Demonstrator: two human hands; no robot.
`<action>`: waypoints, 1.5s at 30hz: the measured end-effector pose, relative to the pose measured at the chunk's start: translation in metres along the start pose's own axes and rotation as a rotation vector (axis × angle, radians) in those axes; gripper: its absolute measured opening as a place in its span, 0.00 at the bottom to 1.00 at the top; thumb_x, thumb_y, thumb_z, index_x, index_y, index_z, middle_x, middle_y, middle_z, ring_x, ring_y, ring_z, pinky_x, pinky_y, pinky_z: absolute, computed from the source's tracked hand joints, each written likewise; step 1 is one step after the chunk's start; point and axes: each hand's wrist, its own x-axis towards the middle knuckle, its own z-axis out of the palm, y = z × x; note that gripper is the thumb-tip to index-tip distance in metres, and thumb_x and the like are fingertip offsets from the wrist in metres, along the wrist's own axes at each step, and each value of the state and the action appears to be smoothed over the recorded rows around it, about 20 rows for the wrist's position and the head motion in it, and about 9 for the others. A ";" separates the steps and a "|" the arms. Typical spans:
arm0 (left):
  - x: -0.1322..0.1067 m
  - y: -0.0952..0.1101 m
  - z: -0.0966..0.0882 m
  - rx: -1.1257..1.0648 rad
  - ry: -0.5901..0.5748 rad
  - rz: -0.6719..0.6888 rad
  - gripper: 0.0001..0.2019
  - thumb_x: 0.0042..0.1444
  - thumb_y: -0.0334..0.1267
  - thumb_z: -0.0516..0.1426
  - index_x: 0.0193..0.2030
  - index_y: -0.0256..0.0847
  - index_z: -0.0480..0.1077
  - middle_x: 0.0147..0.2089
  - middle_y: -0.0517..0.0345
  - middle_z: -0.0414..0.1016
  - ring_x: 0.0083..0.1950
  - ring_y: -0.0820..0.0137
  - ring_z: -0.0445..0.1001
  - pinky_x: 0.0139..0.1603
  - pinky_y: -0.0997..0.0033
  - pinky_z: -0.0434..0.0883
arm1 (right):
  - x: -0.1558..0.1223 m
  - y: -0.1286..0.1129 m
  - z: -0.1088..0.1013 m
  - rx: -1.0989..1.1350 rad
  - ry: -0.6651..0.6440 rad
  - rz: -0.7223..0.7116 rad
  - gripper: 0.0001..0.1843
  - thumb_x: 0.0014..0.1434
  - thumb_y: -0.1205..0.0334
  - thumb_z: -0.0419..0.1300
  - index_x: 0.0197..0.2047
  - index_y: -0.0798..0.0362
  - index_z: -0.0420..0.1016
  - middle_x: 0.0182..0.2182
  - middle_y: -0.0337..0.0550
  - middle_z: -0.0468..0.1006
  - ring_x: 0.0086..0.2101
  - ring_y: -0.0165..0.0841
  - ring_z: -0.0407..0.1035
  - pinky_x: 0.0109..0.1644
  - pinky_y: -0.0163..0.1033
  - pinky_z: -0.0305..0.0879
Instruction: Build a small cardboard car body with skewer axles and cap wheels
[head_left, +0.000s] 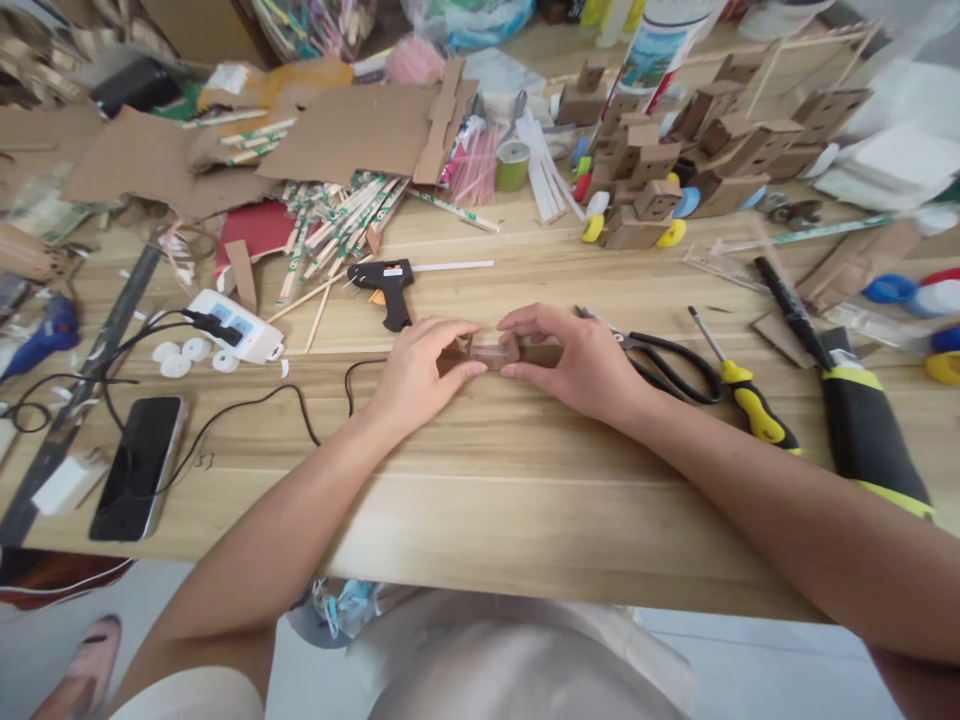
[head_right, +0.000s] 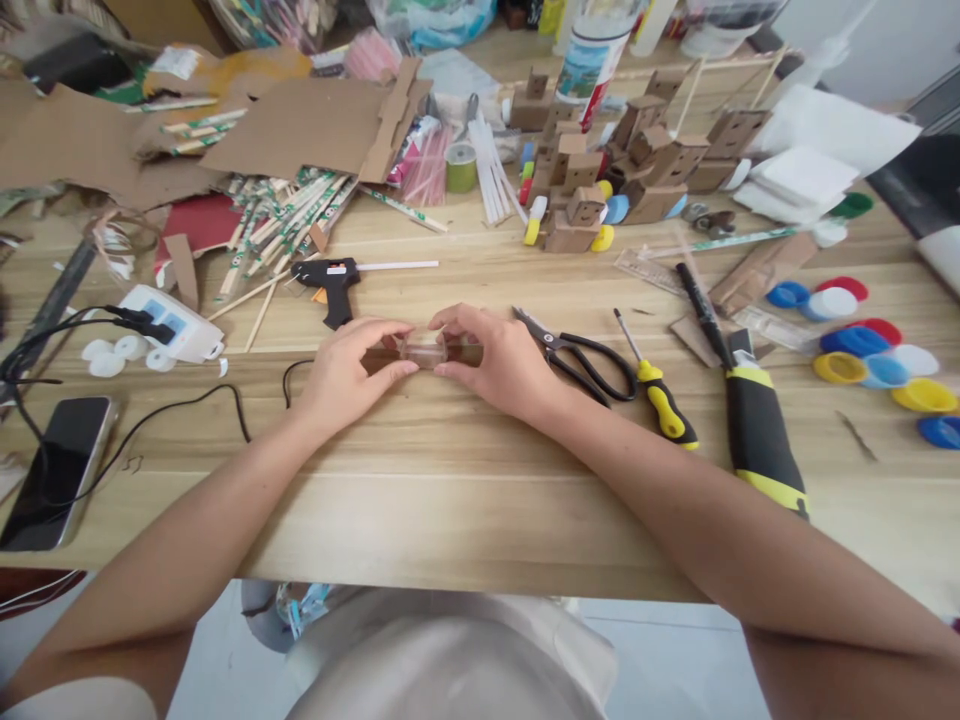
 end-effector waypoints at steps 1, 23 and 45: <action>0.000 0.000 0.000 -0.016 0.007 0.001 0.13 0.56 0.35 0.68 0.48 0.43 0.78 0.46 0.53 0.84 0.44 0.64 0.81 0.49 0.60 0.77 | 0.000 -0.001 0.000 -0.037 -0.015 -0.029 0.13 0.55 0.64 0.68 0.44 0.46 0.77 0.39 0.41 0.85 0.40 0.41 0.79 0.51 0.48 0.75; 0.001 -0.007 -0.001 -0.125 0.021 -0.063 0.10 0.54 0.34 0.68 0.43 0.43 0.78 0.41 0.55 0.85 0.41 0.65 0.83 0.47 0.61 0.81 | 0.000 -0.001 0.002 -0.153 -0.016 -0.150 0.10 0.58 0.65 0.65 0.45 0.47 0.79 0.36 0.42 0.84 0.40 0.43 0.77 0.49 0.48 0.73; 0.001 -0.004 0.001 -0.172 0.043 -0.126 0.11 0.51 0.33 0.69 0.41 0.42 0.78 0.38 0.56 0.85 0.39 0.65 0.83 0.45 0.62 0.82 | 0.005 0.007 0.021 -0.312 0.017 -0.291 0.12 0.68 0.63 0.56 0.43 0.52 0.83 0.46 0.55 0.83 0.47 0.45 0.76 0.54 0.54 0.74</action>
